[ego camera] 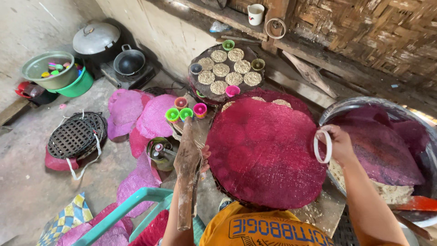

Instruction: The person scoops rice dough from a large basin and packs it into a wooden hand press, then presses round rice cakes onto a cloth-covered round tray. They repeat the cycle, filling the tray with formed cakes and occasionally repositioning the tray and cloth.

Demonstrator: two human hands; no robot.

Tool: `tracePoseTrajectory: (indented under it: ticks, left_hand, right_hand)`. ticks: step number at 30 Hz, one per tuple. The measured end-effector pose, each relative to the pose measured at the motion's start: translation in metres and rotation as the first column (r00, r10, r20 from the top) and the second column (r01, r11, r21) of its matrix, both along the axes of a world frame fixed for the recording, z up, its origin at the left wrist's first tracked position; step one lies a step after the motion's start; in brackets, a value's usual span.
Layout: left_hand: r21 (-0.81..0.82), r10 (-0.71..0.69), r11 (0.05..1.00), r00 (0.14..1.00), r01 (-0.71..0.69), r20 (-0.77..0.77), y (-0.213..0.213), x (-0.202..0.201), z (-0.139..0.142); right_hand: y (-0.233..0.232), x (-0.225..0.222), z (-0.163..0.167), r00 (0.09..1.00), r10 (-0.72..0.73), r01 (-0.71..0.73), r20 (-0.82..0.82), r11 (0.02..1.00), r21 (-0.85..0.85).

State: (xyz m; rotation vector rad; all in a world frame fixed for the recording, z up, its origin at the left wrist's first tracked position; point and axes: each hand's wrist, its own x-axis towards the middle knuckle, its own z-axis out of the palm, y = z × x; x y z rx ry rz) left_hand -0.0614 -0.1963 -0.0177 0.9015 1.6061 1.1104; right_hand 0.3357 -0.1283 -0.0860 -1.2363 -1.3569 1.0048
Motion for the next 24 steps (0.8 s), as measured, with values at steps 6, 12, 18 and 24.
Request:
tracePoseTrajectory:
  ticks: [6, 12, 18, 24]
  left_hand:
    - [-0.125, 0.030, 0.991, 0.994, -0.044, -0.108, -0.001, 0.000, 0.010]
    - [-0.079, 0.033, 0.996, 0.980, -0.050, -0.198, 0.000, 0.002, 0.020]
    - [-0.036, 0.029, 0.999, 0.988, -0.035, -0.152, 0.006, 0.021, 0.024]
    - [-0.028, 0.045, 0.999, 0.998, -0.046, -0.036, 0.004, 0.049, 0.038]
  right_hand:
    - [-0.004, 0.006, -0.001, 0.945, -0.159, 0.061, 0.286, 0.944, 0.324]
    - [-0.040, -0.001, -0.010, 0.777, 0.187, -0.046, 0.602, 0.969, -0.241]
    - [-0.052, -0.007, -0.044, 0.604, 0.235, -0.166, 0.762, 0.972, -0.168]
    - [-0.052, 0.008, -0.048, 0.605, 0.243, -0.227, 0.758, 0.965, -0.129]
